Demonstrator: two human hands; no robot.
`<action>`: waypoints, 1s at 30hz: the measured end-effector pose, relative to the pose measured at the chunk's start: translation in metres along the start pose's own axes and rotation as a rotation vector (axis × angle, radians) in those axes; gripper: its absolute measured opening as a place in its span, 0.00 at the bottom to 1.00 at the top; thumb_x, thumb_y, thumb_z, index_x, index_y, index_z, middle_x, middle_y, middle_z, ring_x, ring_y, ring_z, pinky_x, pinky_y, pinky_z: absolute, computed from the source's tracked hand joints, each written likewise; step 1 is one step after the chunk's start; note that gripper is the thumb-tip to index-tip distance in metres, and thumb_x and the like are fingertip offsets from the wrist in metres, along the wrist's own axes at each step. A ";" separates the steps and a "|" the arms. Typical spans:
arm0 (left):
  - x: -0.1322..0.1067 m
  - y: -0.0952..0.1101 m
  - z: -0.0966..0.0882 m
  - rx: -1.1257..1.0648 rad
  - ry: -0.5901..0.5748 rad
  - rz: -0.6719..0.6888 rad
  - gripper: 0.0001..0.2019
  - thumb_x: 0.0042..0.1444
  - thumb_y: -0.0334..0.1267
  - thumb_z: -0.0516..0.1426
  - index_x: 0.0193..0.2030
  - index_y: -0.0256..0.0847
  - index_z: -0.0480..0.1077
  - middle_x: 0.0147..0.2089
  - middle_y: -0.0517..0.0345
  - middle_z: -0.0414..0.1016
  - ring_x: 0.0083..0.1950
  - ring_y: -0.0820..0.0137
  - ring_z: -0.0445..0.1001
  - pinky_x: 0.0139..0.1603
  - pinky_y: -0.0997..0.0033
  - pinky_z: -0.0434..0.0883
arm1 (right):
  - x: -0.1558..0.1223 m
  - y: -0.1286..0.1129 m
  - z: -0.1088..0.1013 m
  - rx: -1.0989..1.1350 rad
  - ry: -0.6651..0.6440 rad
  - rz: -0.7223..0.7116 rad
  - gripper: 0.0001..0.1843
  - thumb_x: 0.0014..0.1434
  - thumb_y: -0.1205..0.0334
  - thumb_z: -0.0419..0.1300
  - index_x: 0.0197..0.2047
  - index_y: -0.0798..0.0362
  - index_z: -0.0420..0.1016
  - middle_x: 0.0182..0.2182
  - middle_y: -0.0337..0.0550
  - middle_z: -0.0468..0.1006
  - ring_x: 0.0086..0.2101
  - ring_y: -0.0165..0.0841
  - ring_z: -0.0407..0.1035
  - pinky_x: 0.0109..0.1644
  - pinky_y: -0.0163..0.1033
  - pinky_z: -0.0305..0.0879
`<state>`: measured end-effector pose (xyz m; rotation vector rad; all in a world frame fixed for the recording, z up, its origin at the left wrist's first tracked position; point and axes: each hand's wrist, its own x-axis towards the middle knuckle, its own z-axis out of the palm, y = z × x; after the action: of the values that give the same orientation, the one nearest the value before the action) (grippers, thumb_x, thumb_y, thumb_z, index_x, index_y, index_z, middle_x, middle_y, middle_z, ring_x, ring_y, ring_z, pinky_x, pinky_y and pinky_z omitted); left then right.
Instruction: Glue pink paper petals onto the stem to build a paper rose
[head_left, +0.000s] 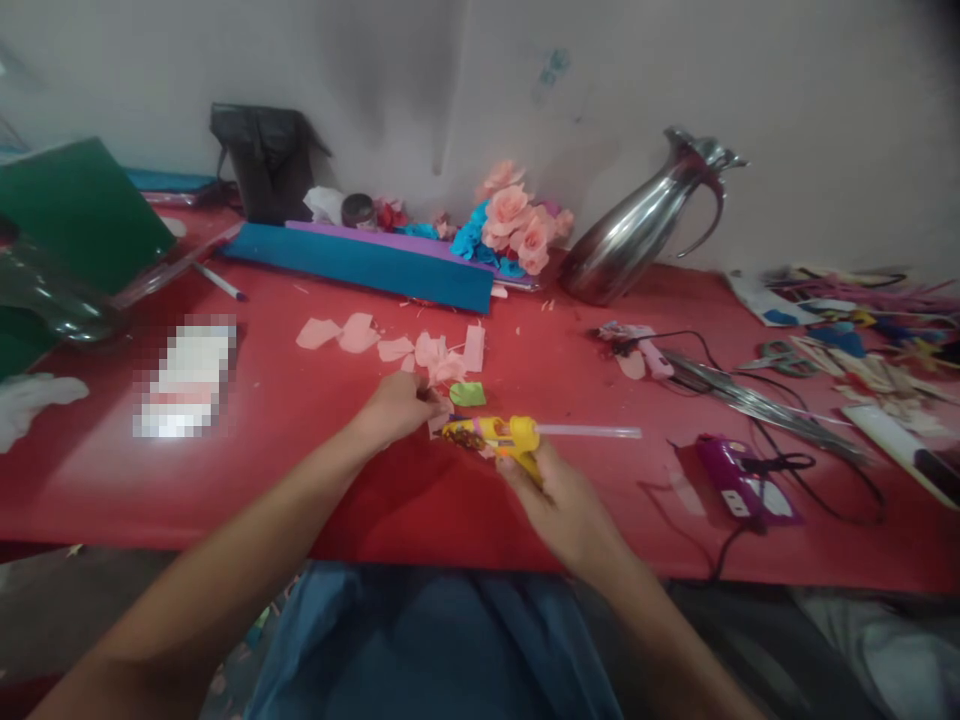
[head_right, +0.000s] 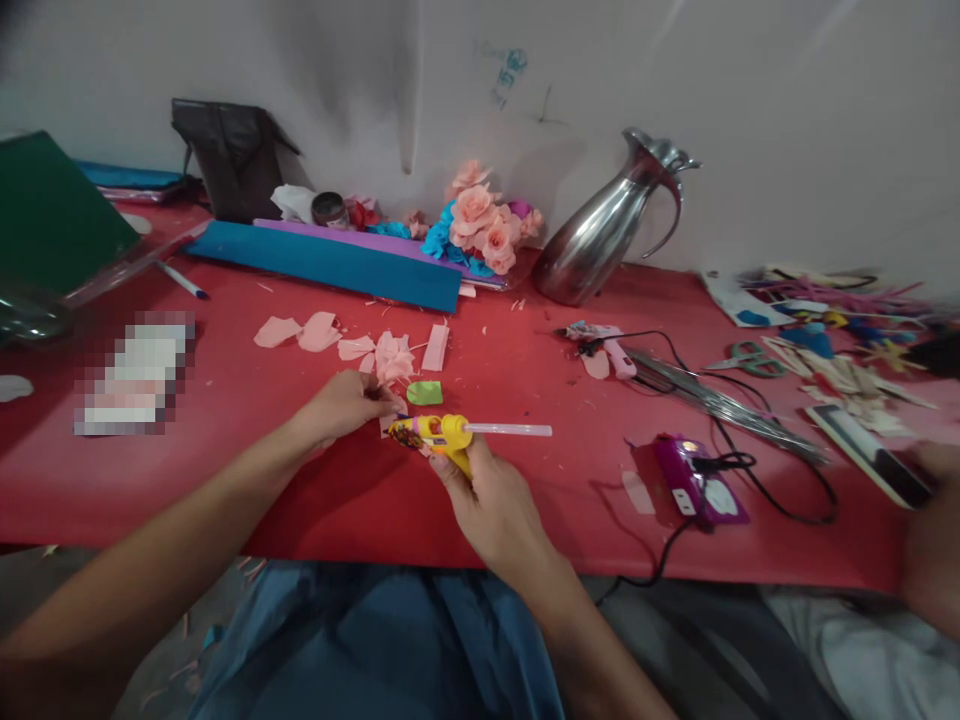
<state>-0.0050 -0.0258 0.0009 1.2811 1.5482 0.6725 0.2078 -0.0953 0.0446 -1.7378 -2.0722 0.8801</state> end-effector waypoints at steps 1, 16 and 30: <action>0.000 0.000 0.000 -0.004 -0.001 -0.001 0.07 0.45 0.39 0.63 0.27 0.37 0.73 0.29 0.52 0.78 0.33 0.65 0.75 0.34 0.69 0.68 | 0.001 0.000 0.000 -0.004 0.000 0.000 0.23 0.64 0.46 0.47 0.51 0.55 0.67 0.38 0.53 0.81 0.39 0.46 0.76 0.36 0.43 0.67; -0.003 0.001 -0.007 -0.020 -0.081 0.063 0.03 0.41 0.31 0.61 0.26 0.37 0.76 0.26 0.52 0.78 0.32 0.64 0.76 0.34 0.69 0.69 | 0.005 0.004 0.002 -0.042 -0.004 0.021 0.22 0.64 0.45 0.48 0.48 0.54 0.68 0.36 0.52 0.81 0.37 0.46 0.77 0.33 0.40 0.65; -0.004 0.005 -0.008 0.022 -0.064 0.031 0.03 0.40 0.29 0.60 0.25 0.38 0.75 0.27 0.53 0.77 0.34 0.64 0.75 0.35 0.71 0.68 | 0.005 0.006 -0.003 -0.066 0.046 -0.002 0.19 0.63 0.47 0.50 0.46 0.52 0.71 0.30 0.48 0.81 0.31 0.43 0.76 0.29 0.39 0.62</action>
<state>-0.0107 -0.0265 0.0098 1.3331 1.4902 0.6302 0.2126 -0.0892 0.0423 -1.7723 -2.0951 0.7727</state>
